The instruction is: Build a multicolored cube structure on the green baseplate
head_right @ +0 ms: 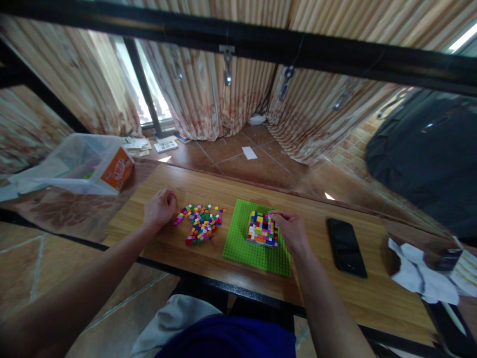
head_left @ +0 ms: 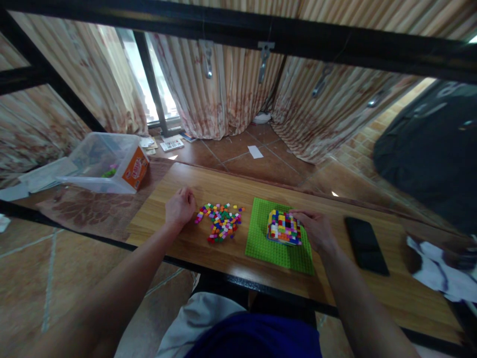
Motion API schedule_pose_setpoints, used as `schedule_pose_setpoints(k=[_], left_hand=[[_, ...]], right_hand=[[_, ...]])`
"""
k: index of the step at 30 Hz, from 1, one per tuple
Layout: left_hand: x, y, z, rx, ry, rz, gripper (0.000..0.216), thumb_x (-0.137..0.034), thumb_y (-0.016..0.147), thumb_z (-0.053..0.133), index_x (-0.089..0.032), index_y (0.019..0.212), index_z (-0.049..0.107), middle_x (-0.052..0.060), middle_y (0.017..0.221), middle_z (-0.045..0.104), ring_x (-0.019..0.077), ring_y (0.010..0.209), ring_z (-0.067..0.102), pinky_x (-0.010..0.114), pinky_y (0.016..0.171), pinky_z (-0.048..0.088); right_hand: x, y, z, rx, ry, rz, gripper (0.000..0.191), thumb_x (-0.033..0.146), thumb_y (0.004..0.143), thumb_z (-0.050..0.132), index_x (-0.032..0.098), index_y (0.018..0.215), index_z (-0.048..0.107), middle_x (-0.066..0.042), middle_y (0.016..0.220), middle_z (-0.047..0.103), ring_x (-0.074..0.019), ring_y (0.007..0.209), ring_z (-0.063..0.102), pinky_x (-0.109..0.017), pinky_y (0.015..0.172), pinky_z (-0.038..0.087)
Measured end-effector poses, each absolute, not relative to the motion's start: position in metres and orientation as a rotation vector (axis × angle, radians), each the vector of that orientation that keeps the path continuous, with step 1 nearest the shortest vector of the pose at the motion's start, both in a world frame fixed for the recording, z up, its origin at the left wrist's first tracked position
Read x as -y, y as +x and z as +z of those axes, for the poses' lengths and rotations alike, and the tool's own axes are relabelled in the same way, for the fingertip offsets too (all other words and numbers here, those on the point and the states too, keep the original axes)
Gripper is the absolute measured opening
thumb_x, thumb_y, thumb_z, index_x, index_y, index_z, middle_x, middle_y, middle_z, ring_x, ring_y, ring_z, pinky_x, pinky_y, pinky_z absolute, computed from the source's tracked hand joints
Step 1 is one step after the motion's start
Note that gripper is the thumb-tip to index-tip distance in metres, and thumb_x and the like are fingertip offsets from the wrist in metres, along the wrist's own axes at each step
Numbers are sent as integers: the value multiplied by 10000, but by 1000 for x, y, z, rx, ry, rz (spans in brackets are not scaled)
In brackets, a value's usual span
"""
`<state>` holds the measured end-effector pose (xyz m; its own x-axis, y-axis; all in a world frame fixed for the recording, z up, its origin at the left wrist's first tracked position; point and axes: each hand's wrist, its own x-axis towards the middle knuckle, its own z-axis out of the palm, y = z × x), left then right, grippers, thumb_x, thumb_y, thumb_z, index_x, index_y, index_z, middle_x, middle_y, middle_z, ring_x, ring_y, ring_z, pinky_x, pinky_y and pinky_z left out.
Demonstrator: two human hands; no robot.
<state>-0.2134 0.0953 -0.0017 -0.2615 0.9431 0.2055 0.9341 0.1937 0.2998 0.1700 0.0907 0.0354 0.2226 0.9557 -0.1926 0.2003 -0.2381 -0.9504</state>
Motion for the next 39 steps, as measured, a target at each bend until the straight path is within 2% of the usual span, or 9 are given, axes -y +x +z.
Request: schedule_pose_setpoints(k=[5, 12, 18, 24, 31, 35, 39], left_hand=[[-95, -213, -1, -2410, 1890, 583, 201, -230, 921, 423, -208, 958, 619, 85, 1014, 691, 227, 932, 651, 311, 719, 449], [-96, -212, -3, -2404, 1847, 570, 197, -242, 929, 432, -210, 972, 622, 85, 1040, 688, 234, 930, 652, 319, 713, 449], [-94, -212, -3, -2393, 1875, 573, 208, -218, 936, 422, -196, 989, 622, 86, 1040, 684, 224, 969, 649, 309, 753, 456], [-93, -212, -3, -2384, 1873, 569, 200, -214, 941, 420, -198, 981, 615, 86, 1022, 684, 226, 943, 651, 317, 733, 451], [-93, -212, -3, -2383, 1880, 583, 209, -218, 943, 417, -201, 991, 619, 83, 1018, 678, 224, 939, 645, 312, 736, 445], [-94, -212, -3, -2395, 1871, 587, 201, -233, 943, 425, -210, 970, 623, 74, 1019, 682, 226, 934, 646, 310, 713, 439], [-95, -212, -4, -2405, 1874, 593, 194, -238, 937, 430, -209, 962, 620, 73, 1028, 688, 230, 923, 651, 313, 689, 432]], right_hand=[[-89, 176, 32, 1061, -1532, 1141, 282, 394, 592, 784, 185, 781, 772, -48, 773, 756, -188, 713, 674, -318, 671, 540], [-62, 155, 64, 1191, -1545, 590, 246, 400, 738, 715, 192, 861, 758, -57, 844, 750, -199, 784, 677, -349, 736, 545], [-20, 85, 56, 1806, -1356, 758, 201, 355, 887, 579, 235, 899, 740, -48, 903, 735, -187, 819, 670, -335, 759, 525], [-7, 41, 14, 2052, -1407, 617, 185, 321, 913, 553, 209, 895, 699, -66, 838, 692, -201, 776, 616, -344, 748, 480], [-8, 28, 2, 2138, -1458, 437, 177, 264, 938, 528, 207, 885, 687, -83, 902, 680, -222, 866, 616, -348, 780, 466], [-6, 31, 10, 2080, -1412, 522, 169, 244, 932, 531, 222, 877, 690, -63, 866, 684, -208, 834, 625, -339, 763, 476], [-11, 56, 34, 1941, -1402, 623, 179, 303, 930, 546, 228, 890, 703, -52, 880, 698, -195, 829, 638, -336, 768, 493]])
